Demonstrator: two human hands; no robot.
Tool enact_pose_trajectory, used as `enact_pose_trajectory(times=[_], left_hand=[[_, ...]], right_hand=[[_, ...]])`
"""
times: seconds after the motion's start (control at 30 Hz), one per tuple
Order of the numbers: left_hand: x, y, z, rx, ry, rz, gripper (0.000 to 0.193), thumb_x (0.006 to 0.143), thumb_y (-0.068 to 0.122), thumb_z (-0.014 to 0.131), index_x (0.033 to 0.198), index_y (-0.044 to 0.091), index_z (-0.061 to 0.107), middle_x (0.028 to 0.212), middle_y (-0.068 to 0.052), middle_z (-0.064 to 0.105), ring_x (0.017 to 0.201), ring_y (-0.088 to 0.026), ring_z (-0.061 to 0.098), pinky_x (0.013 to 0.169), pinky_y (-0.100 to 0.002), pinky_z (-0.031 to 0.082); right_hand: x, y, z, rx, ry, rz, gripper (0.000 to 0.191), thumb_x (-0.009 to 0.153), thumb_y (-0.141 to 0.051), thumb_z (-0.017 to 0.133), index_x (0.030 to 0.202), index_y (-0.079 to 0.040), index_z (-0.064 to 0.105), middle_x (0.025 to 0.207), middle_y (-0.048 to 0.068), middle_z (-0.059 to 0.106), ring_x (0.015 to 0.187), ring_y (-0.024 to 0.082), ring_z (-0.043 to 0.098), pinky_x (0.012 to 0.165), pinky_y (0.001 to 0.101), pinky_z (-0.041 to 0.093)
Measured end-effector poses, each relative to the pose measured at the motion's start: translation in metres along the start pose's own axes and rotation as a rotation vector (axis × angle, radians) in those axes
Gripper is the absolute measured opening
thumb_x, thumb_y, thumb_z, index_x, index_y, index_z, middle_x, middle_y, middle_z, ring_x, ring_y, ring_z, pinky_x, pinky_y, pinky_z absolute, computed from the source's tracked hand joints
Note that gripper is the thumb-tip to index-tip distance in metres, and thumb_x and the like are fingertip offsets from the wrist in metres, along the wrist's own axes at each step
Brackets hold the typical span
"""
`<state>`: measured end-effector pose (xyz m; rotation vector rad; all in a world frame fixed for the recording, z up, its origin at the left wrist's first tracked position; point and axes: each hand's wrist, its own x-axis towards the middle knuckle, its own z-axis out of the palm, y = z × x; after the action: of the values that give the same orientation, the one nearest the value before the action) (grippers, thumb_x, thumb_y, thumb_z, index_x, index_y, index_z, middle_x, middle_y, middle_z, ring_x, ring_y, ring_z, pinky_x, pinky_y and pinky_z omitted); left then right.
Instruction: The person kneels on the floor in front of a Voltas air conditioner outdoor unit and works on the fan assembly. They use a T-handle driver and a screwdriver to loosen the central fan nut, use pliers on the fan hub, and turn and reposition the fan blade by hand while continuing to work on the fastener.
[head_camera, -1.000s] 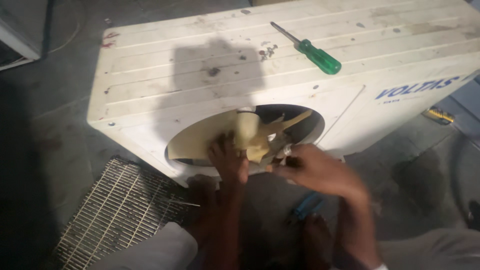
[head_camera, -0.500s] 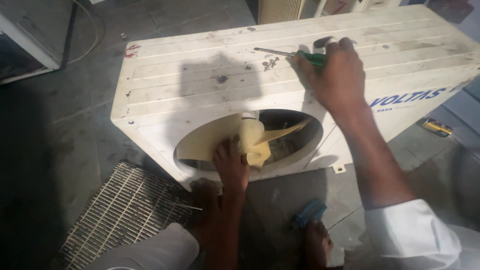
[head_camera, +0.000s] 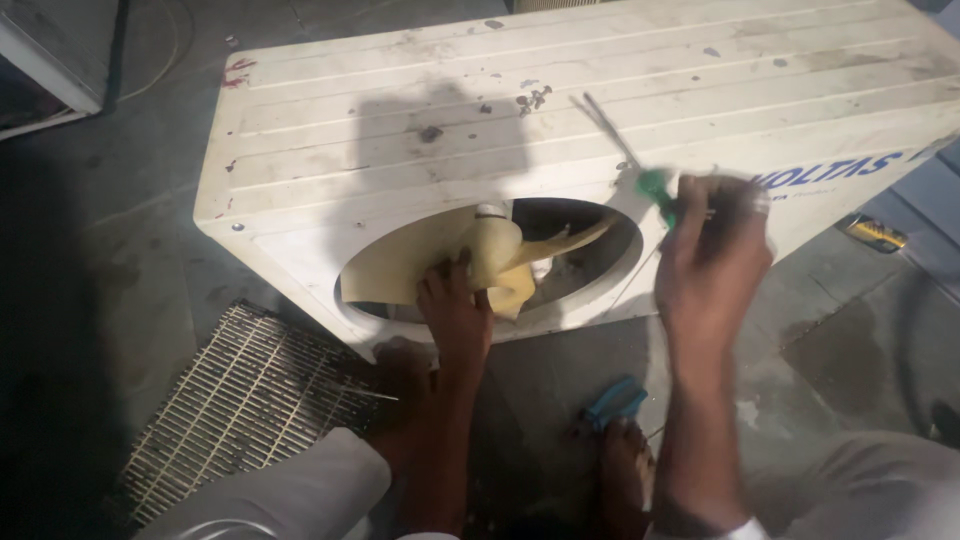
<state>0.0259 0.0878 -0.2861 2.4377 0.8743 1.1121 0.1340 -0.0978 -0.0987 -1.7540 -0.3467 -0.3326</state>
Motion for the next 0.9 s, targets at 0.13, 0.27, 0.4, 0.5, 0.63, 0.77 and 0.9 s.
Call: enact_pose_trajectory(times=[0.13,0.27,0.4,0.5,0.63,0.77,0.9], left_hand=[[0.000,0.005,0.002,0.056,0.005,0.000,0.073,0.074,0.016,0.080,0.143,0.015,0.056,0.129,-0.022,0.053,0.118,-0.046,0.049,0.099,-0.060,0.041],[0.004,0.009,0.000,0.069,0.019,0.063,0.070,0.073,0.017,0.078,0.140,0.014,0.058,0.133,-0.021,0.053,0.122,-0.046,0.048,0.104,-0.060,0.040],[0.006,0.014,-0.003,0.095,-0.024,0.100,0.067,0.078,0.016,0.075,0.143,0.014,0.059,0.135,-0.019,0.053,0.125,-0.045,0.047,0.109,-0.059,0.039],[0.004,0.018,-0.004,0.087,-0.007,0.071,0.066,0.078,0.017,0.075,0.143,0.017,0.060,0.135,-0.021,0.053,0.124,-0.045,0.047,0.108,-0.058,0.038],[0.003,0.021,-0.006,0.078,-0.035,0.073,0.066,0.080,0.018,0.074,0.144,0.015,0.058,0.137,-0.021,0.053,0.124,-0.045,0.047,0.107,-0.059,0.037],[0.006,0.025,-0.007,0.106,-0.022,0.087,0.064,0.082,0.018,0.075,0.144,0.017,0.058,0.136,-0.021,0.053,0.125,-0.045,0.048,0.108,-0.060,0.037],[0.005,0.028,-0.010,0.100,-0.066,0.043,0.067,0.081,0.017,0.075,0.145,0.017,0.057,0.134,-0.022,0.053,0.125,-0.044,0.048,0.106,-0.059,0.036]], right_hand=[[-0.046,0.043,0.039,0.385,0.093,-0.032,0.028,0.113,-0.026,0.055,0.121,0.000,0.063,0.114,0.007,0.068,0.100,0.010,0.063,0.086,0.0272,0.053],[-0.071,0.068,0.075,0.907,0.063,0.555,0.035,0.106,-0.039,0.052,0.092,-0.009,0.062,0.070,0.001,0.055,0.055,0.010,0.048,0.048,0.0262,0.037],[-0.095,0.087,0.094,0.768,0.018,0.483,0.037,0.113,-0.038,0.050,0.093,-0.008,0.056,0.067,-0.005,0.044,0.052,0.005,0.035,0.044,0.0253,0.023],[-0.108,0.102,0.101,0.414,-0.006,0.174,0.034,0.113,-0.031,0.048,0.103,-0.002,0.063,0.071,-0.001,0.045,0.062,0.009,0.039,0.053,0.0299,0.030],[-0.114,0.109,0.102,0.135,0.040,-0.001,0.032,0.114,-0.024,0.054,0.100,0.003,0.064,0.078,0.014,0.061,0.070,0.022,0.052,0.064,0.0387,0.045],[-0.108,0.097,0.099,0.048,-0.014,0.050,0.025,0.100,-0.021,0.067,0.105,0.003,0.068,0.087,0.023,0.073,0.074,0.028,0.069,0.071,0.0424,0.054],[-0.092,0.087,0.092,-0.059,-0.157,-0.054,0.026,0.097,-0.015,0.065,0.114,0.004,0.068,0.098,0.027,0.072,0.089,0.042,0.071,0.075,0.0468,0.056]])
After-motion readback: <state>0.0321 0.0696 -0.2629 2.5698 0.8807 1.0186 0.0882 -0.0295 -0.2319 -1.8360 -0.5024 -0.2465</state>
